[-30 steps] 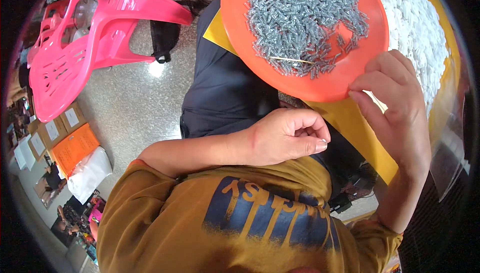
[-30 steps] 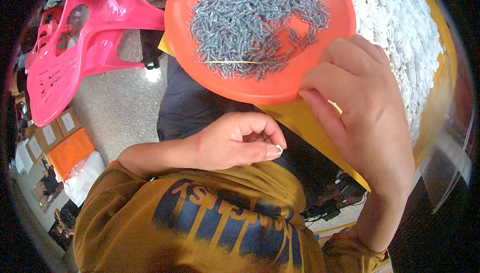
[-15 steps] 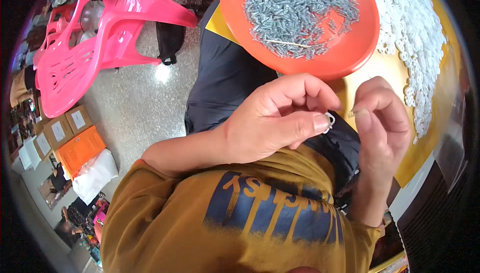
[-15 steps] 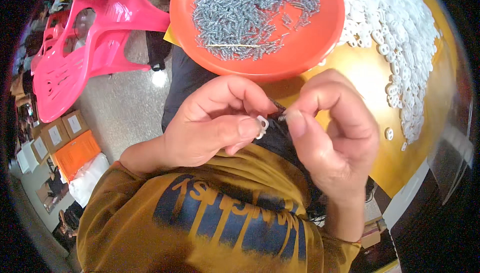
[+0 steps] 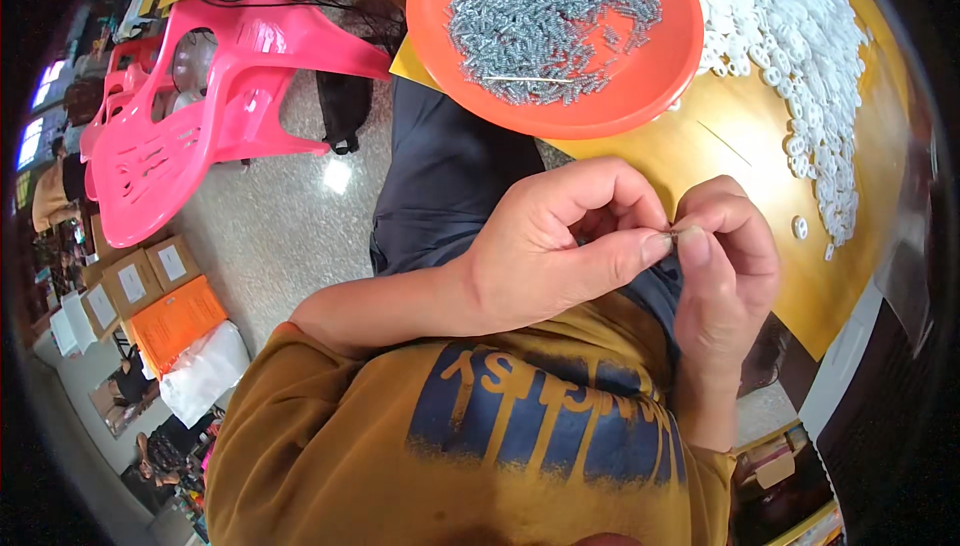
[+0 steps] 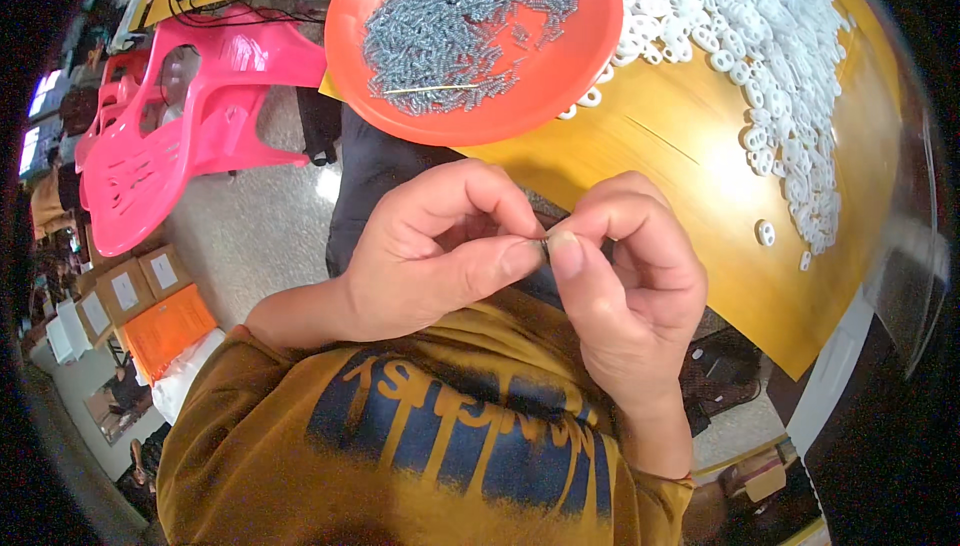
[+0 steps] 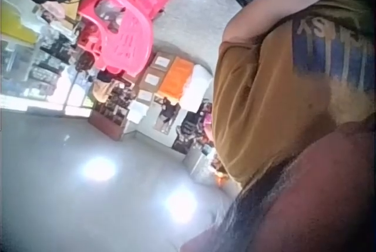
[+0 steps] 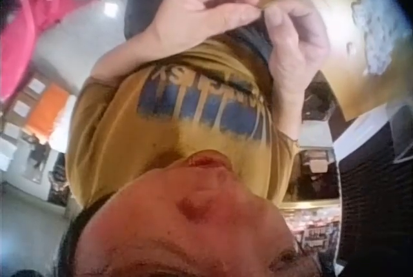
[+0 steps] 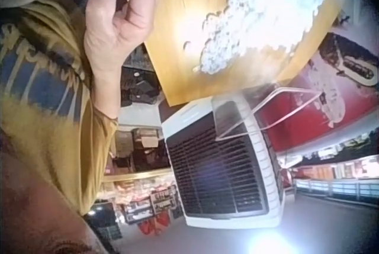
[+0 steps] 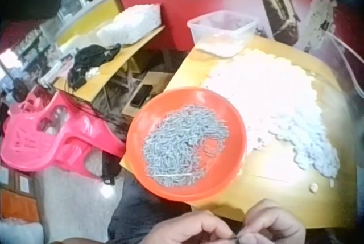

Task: Assembling small white plastic components by manually inserting metal screws into them.

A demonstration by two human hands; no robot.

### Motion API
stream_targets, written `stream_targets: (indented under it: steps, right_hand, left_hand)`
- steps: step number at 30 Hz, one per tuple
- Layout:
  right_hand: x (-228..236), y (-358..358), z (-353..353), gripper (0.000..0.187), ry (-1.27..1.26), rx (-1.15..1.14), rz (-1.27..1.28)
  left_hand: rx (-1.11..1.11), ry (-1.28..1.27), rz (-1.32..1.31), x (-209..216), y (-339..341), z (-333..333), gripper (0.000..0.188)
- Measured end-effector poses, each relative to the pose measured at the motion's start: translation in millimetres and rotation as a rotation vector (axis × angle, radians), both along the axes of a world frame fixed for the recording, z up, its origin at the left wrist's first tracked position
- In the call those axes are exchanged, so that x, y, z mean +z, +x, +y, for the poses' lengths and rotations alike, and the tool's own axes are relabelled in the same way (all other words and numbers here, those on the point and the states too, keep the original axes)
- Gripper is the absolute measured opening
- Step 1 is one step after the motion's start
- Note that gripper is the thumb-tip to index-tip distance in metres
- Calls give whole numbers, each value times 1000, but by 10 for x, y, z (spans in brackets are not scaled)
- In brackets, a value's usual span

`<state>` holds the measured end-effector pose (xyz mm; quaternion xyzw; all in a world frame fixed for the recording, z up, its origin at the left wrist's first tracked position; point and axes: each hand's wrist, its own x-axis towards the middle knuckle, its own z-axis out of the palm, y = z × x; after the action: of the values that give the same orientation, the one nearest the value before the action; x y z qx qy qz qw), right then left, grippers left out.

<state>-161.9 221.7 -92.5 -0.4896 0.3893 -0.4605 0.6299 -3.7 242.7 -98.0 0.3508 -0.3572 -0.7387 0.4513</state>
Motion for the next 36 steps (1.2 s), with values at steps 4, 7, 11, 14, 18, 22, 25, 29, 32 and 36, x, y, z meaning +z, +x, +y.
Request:
stream_targets:
  steps: [4,7,11,14,18,22,25,29,32,36]
  right_hand:
    - [-30,-41,15,7,-108,-4,99]
    - [-28,-25,46,7,-132,-26,133]
    - [-13,-38,74,8,-16,-45,25]
    - [-26,-70,75,8,29,-61,-21]
    - [-32,-120,75,9,142,-91,-171]
    - [-24,-93,118,12,216,-81,-260]
    - [-41,-76,154,11,224,-118,-288]
    - [-12,-62,156,12,185,-99,-207]
    - [-27,-82,171,12,208,-67,-198]
    - [-51,-85,190,11,256,-115,-295]
  left_hand:
    - [10,-38,-67,14,-44,7,7]
    - [22,-43,-106,22,-56,8,7]
    - [61,-30,-51,-4,-97,10,7]
    - [9,15,-65,40,-97,-28,9]
    - [-7,47,10,95,-73,-12,18]
    - [40,59,127,73,-112,5,22]
    - [30,112,192,112,-122,7,23]
    - [44,97,166,99,-111,14,22]
    - [48,142,197,120,-104,21,19]
    - [4,165,173,121,-84,19,17]
